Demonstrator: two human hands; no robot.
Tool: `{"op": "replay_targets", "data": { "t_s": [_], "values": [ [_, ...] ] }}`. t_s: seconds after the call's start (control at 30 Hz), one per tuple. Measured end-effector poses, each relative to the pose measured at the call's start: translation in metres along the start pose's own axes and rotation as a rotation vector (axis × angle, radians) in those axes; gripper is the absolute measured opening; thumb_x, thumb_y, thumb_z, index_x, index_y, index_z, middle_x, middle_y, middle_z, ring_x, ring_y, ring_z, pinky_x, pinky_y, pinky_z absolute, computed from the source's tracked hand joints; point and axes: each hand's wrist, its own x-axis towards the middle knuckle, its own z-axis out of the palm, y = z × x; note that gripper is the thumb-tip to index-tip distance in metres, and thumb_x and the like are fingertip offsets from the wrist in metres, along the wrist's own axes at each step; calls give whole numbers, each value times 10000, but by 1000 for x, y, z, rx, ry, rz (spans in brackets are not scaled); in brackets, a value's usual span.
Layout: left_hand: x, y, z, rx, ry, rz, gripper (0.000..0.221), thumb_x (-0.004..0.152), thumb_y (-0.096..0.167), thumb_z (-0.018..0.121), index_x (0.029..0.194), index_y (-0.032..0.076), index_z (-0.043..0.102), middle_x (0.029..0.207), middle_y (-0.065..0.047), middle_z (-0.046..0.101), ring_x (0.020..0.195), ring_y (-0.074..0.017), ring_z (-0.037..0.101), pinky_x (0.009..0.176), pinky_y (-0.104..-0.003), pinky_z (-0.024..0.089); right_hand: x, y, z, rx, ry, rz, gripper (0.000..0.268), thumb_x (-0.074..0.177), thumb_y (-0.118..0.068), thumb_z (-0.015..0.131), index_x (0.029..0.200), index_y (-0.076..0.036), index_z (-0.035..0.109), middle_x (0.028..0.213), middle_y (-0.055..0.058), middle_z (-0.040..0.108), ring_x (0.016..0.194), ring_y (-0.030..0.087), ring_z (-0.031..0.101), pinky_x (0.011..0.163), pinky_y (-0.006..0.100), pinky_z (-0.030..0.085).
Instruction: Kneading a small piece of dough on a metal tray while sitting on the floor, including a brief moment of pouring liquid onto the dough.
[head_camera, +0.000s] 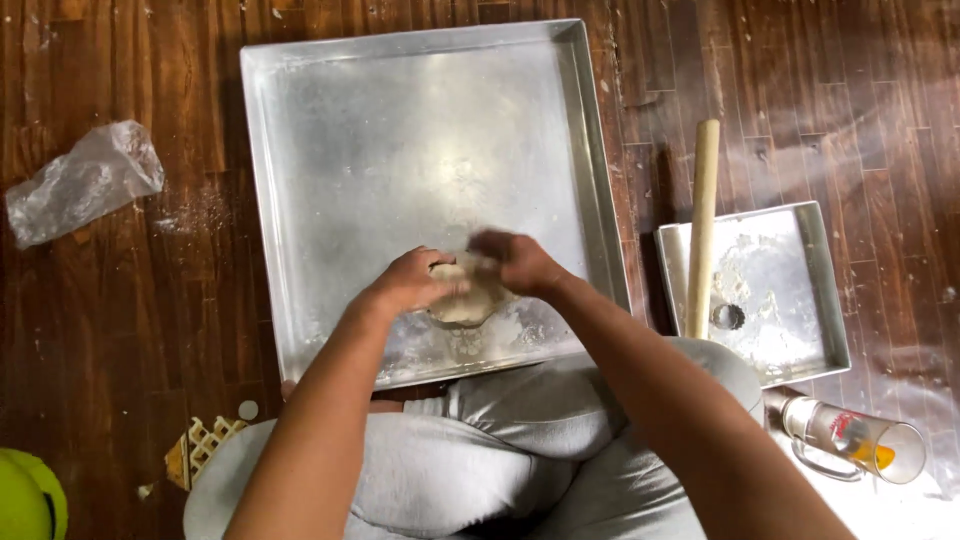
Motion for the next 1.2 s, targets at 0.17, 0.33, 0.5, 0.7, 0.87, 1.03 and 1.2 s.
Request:
{"op": "replay_targets", "data": {
  "t_s": [0.17, 0.33, 0.5, 0.7, 0.87, 1.03, 1.2],
  "values": [
    [11, -10, 23, 427, 14, 133, 808, 759, 402, 892, 1428, 76, 578, 1357, -171, 644, 1309, -400, 569, 1107, -564, 456, -9, -14, 7, -523, -155, -143, 751, 706, -421, 911, 1319, -91, 630, 1210, 131, 728, 1212, 351, 650, 1154, 524, 454],
    [13, -10, 34, 586, 82, 130, 757, 737, 444, 890, 1348, 129, 572, 1271, -84, 651, 1280, -315, 575, 1065, -523, 458, -2, 7, 25, -772, -106, -202, 605, 808, -387, 866, 1250, -84, 586, 1135, 108, 707, 1166, 313, 663, 1100, 505, 463],
    [20, -19, 36, 515, 177, 127, 615, 762, 438, 871, 1209, 103, 613, 1135, -89, 692, 1179, -315, 636, 988, -511, 495, 14, 38, 42, -923, 185, -375, 590, 663, -427, 902, 1050, -145, 558, 896, 5, 638, 906, 240, 708, 861, 403, 546],
    [54, -37, 44, 525, 326, 90, 439, 811, 375, 772, 1158, 165, 604, 1037, -13, 681, 1095, -243, 672, 896, -465, 527, 27, 44, 43, -785, 298, -353, 509, 696, -351, 878, 1017, -140, 543, 865, 18, 602, 858, 276, 683, 801, 423, 527],
    [45, -36, 49, 464, 421, 100, 440, 841, 260, 768, 1229, 129, 607, 1084, -53, 673, 1126, -281, 657, 909, -501, 548, 16, 25, 36, -731, 294, -289, 448, 771, -260, 851, 1077, -135, 548, 922, 44, 632, 922, 301, 690, 863, 446, 523],
    [28, -50, 67, 401, 422, 95, 463, 851, 237, 767, 1265, 128, 590, 1107, -69, 662, 1145, -303, 637, 926, -528, 547, -2, 37, 49, -683, 249, -258, 417, 821, -243, 805, 1137, -153, 548, 957, 29, 639, 953, 281, 691, 882, 441, 525],
    [10, -37, 70, 387, 427, 70, 461, 854, 202, 776, 1262, 114, 581, 1107, -94, 658, 1148, -324, 640, 923, -539, 561, -11, 40, 55, -799, 280, -217, 455, 791, -284, 826, 1129, -175, 541, 941, 10, 606, 947, 265, 677, 880, 424, 520]
  ]
}}
